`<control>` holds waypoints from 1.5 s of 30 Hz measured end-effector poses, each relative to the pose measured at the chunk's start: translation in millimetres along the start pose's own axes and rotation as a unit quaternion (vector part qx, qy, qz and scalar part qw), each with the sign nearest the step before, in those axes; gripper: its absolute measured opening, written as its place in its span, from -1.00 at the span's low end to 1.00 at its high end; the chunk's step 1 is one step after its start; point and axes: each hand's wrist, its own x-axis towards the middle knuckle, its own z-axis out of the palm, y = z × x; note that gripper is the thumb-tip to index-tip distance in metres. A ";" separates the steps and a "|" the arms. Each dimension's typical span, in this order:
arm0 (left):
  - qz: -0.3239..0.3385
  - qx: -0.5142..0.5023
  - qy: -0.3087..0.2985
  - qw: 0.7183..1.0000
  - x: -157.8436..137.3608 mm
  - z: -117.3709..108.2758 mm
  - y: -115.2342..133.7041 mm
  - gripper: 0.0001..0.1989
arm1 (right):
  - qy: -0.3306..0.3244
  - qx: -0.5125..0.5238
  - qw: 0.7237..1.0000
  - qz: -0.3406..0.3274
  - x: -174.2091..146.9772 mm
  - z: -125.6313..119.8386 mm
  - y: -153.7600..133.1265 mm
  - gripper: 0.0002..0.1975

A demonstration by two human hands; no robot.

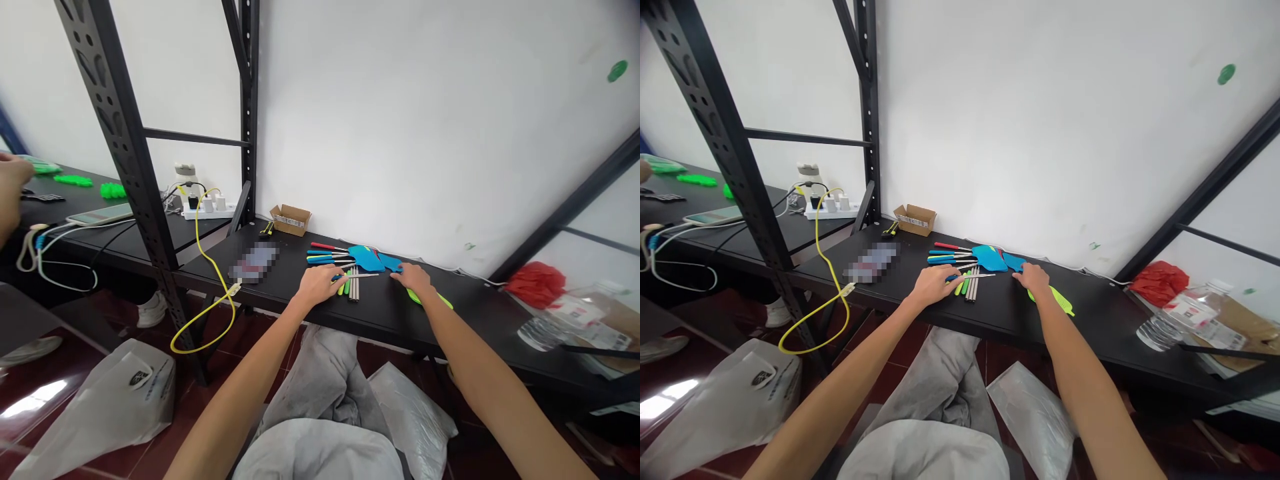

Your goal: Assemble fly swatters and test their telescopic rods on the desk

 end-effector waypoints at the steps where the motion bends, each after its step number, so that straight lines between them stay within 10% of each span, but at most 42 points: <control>1: 0.000 0.000 0.001 1.000 0.0 0.0 0.0 -0.60 | 0.001 -0.001 1.000 -0.005 0.0 -1.8 -0.4 -0.46; 15: 0.000 0.000 -0.018 1.000 0.5 -0.8 -1.1 -0.55 | 0.020 0.016 0.999 0.034 -3.6 -7.2 -22.1 -0.78; 28: -0.002 0.014 -0.019 1.000 0.2 0.1 -1.5 -0.56 | 0.030 0.001 1.000 0.003 -3.0 -5.0 -29.6 -0.44; 45: -0.003 0.013 -0.014 1.000 0.1 -1.3 -0.1 -0.54 | -0.038 0.012 0.999 -0.013 -3.9 -20.0 -38.2 -0.49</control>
